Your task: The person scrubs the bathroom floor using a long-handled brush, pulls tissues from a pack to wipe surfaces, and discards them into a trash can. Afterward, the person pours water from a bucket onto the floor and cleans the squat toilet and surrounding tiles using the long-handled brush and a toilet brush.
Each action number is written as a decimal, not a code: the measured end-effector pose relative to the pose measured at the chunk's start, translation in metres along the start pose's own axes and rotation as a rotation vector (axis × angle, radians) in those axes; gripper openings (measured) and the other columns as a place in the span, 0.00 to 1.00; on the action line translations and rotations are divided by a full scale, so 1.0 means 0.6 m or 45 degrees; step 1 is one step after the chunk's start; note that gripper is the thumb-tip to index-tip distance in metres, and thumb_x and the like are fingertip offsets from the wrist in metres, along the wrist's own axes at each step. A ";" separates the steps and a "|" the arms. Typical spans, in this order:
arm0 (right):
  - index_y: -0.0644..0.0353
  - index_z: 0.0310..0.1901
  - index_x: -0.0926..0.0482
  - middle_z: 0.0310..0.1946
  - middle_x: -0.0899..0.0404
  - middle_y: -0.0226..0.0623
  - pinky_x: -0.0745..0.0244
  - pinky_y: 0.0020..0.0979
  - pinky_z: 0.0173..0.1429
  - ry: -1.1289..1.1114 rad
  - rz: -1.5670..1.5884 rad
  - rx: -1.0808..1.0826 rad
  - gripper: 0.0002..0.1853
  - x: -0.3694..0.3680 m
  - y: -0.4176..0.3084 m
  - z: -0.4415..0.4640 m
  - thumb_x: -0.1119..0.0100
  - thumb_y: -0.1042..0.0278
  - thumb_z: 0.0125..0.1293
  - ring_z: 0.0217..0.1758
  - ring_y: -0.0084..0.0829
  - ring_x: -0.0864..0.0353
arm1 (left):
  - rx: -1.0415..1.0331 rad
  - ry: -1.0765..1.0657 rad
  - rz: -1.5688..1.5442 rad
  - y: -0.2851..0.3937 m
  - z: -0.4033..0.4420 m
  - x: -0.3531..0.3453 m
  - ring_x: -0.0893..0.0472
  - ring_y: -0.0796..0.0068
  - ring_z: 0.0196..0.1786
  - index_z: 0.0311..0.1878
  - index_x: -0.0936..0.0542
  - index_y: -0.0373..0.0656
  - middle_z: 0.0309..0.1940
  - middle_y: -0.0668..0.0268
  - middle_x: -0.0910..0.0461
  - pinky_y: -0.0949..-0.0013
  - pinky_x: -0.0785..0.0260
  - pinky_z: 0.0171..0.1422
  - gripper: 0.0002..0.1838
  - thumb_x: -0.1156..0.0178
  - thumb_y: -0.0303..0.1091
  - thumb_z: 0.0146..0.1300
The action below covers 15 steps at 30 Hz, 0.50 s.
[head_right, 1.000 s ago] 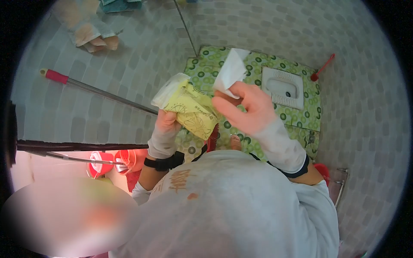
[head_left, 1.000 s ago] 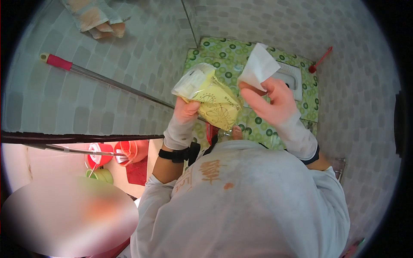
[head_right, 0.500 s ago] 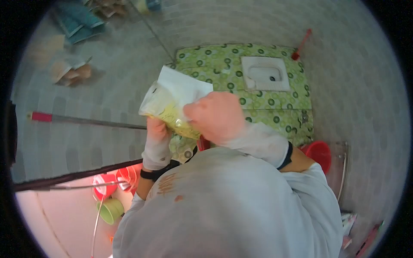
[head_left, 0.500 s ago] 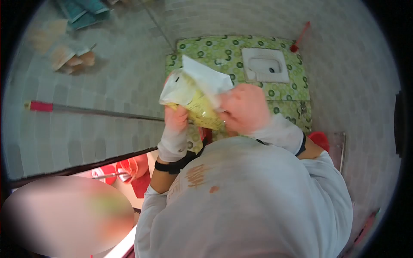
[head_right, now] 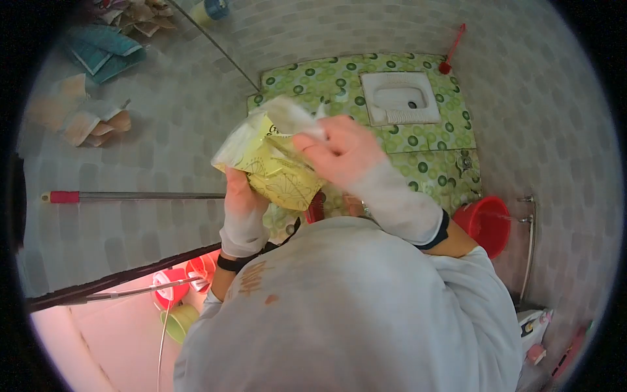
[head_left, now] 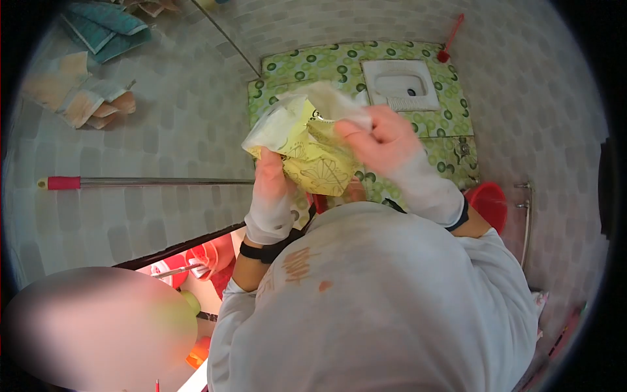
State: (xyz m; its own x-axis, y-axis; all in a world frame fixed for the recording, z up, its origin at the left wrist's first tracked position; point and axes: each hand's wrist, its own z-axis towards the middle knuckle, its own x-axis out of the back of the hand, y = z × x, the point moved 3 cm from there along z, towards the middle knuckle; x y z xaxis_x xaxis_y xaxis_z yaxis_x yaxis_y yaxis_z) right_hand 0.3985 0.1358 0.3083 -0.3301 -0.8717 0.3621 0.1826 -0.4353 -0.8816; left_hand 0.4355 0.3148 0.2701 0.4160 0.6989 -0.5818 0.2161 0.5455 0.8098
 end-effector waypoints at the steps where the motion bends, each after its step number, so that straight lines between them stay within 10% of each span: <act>1: 0.59 0.31 0.20 0.30 0.24 0.40 0.29 0.33 0.35 -0.008 0.009 0.007 0.10 0.006 -0.003 0.004 0.39 0.61 0.59 0.29 0.32 0.23 | -0.058 -0.025 0.027 0.006 0.000 -0.003 0.28 0.68 0.60 0.68 0.41 0.43 0.60 0.63 0.31 0.63 0.33 0.62 0.32 0.56 0.56 0.69; 3: 0.61 0.33 0.20 0.30 0.26 0.39 0.32 0.28 0.33 -0.118 0.356 -0.477 0.12 0.013 0.010 0.007 0.39 0.59 0.61 0.28 0.25 0.25 | -0.041 -0.038 0.015 0.006 0.001 0.004 0.28 0.68 0.60 0.67 0.41 0.43 0.59 0.63 0.31 0.63 0.32 0.61 0.33 0.56 0.57 0.69; 7: 0.62 0.31 0.20 0.27 0.28 0.36 0.33 0.27 0.32 -0.084 0.399 -0.413 0.12 0.033 0.012 0.008 0.41 0.61 0.62 0.28 0.21 0.27 | 0.061 -0.057 0.024 0.004 0.008 -0.002 0.29 0.64 0.61 0.68 0.42 0.43 0.61 0.62 0.31 0.59 0.34 0.63 0.40 0.56 0.66 0.64; 12: 0.58 0.47 0.21 0.26 0.23 0.38 0.32 0.35 0.31 -0.504 -0.037 0.473 0.15 0.035 -0.027 0.015 0.45 0.70 0.57 0.30 0.38 0.23 | 0.006 -0.105 0.079 0.012 0.023 -0.018 0.28 0.65 0.60 0.67 0.41 0.41 0.60 0.61 0.31 0.61 0.32 0.61 0.39 0.55 0.64 0.65; 15: 0.54 0.51 0.23 0.29 0.22 0.42 0.30 0.37 0.34 -0.419 -0.078 0.386 0.18 0.014 -0.016 0.006 0.48 0.71 0.56 0.33 0.43 0.22 | -0.053 -0.097 0.184 0.005 0.036 -0.009 0.27 0.68 0.58 0.67 0.41 0.40 0.59 0.61 0.30 0.63 0.31 0.60 0.40 0.51 0.64 0.63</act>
State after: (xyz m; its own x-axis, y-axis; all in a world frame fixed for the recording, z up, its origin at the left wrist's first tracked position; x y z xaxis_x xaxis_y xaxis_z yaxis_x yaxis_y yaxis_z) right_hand 0.3972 0.1320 0.3209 -0.0456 -0.8459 0.5314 0.4512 -0.4920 -0.7445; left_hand 0.4532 0.3028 0.2772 0.5064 0.7351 -0.4507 0.1128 0.4618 0.8798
